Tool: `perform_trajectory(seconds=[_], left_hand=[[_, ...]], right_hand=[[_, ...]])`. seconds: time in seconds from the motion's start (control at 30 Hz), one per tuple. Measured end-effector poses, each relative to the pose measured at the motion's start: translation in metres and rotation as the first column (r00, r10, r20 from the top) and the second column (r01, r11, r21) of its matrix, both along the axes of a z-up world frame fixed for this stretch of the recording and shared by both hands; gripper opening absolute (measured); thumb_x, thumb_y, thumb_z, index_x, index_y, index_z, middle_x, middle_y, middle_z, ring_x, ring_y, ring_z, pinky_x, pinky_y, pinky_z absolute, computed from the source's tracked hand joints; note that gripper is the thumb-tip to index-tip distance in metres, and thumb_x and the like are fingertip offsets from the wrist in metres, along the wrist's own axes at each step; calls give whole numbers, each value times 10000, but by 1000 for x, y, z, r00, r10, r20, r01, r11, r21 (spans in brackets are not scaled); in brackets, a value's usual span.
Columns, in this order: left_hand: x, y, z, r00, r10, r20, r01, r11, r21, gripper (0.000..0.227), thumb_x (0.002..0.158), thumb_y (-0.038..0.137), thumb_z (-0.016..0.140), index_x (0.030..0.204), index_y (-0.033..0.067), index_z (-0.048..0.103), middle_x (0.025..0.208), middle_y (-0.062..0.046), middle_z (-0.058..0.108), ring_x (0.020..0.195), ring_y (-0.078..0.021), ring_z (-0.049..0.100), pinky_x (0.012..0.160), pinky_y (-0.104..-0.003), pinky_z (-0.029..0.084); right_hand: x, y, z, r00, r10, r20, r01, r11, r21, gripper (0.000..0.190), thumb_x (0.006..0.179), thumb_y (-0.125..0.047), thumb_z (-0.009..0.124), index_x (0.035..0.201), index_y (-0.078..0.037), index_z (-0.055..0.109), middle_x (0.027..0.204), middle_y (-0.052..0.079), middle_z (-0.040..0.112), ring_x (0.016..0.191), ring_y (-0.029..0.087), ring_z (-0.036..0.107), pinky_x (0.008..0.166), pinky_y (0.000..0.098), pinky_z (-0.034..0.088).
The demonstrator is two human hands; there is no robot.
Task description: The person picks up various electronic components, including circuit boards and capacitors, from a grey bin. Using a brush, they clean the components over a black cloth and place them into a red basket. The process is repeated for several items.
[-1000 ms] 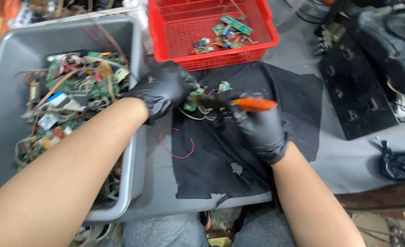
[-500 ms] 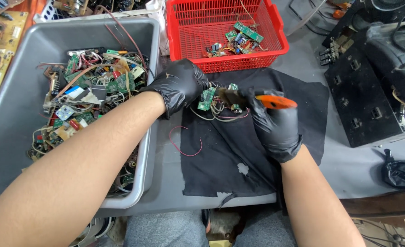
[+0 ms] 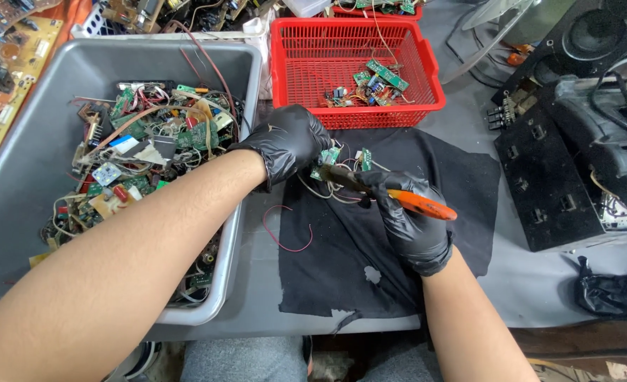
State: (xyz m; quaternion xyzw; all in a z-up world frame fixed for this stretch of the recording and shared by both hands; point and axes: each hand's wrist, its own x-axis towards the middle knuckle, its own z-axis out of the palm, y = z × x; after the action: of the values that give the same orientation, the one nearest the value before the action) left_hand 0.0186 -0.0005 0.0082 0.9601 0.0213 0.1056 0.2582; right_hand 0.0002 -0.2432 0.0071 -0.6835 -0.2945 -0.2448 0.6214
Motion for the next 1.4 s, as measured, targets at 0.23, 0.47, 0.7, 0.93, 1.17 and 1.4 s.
perform_trajectory(seconds=[0.23, 0.47, 0.7, 0.93, 1.17, 1.4], left_hand=[[-11, 0, 12, 998, 23, 52, -29, 993, 118, 210, 903, 246, 701, 752, 125, 784, 734, -121, 755, 822, -427, 727, 807, -424, 590], [-7, -3, 31, 990, 53, 134, -23, 977, -213, 172, 874, 323, 691, 722, 294, 765, 637, 35, 718, 796, -291, 736, 744, -324, 572], [-28, -27, 59, 974, -11, 225, 114, 884, -452, 90, 902, 232, 725, 841, 254, 788, 671, -1, 739, 789, -193, 766, 737, -284, 569], [-27, -20, 44, 956, -288, -63, 281, 955, -93, 68, 885, 355, 749, 902, 309, 796, 713, 93, 758, 872, -226, 751, 855, -337, 566], [-30, -16, 39, 890, -352, -291, 339, 936, -96, 119, 845, 409, 781, 905, 309, 808, 797, 44, 784, 912, -251, 749, 846, -338, 574], [-55, -33, 94, 783, -342, -520, 265, 939, -218, 112, 827, 294, 770, 855, 208, 836, 758, -13, 801, 773, -198, 785, 775, -299, 617]], right_hand=[[15, -6, -2, 993, -95, -74, 103, 988, 114, 122, 951, -128, 743, 870, -44, 709, 786, 191, 729, 738, 332, 740, 699, 337, 615], [38, -25, 0, 968, -188, -168, 226, 942, 246, 239, 995, -189, 710, 803, -52, 678, 723, 195, 720, 654, 292, 741, 649, 303, 627], [53, -46, -3, 917, -283, -280, 373, 855, 360, 360, 1039, -250, 678, 736, -60, 648, 660, 198, 711, 571, 251, 743, 599, 270, 639], [29, -21, 22, 885, -310, -346, 422, 850, 316, 330, 1046, -256, 665, 785, -54, 669, 784, 175, 765, 719, 158, 771, 809, 213, 693], [27, -22, -5, 998, -59, -13, 60, 993, 107, 160, 1092, 23, 545, 1070, 171, 600, 1029, 303, 704, 964, 291, 743, 784, 268, 589], [39, -33, -22, 994, 105, -17, -106, 992, -66, 196, 1031, -101, 645, 926, 55, 699, 863, 165, 720, 760, 250, 735, 669, 269, 595]])
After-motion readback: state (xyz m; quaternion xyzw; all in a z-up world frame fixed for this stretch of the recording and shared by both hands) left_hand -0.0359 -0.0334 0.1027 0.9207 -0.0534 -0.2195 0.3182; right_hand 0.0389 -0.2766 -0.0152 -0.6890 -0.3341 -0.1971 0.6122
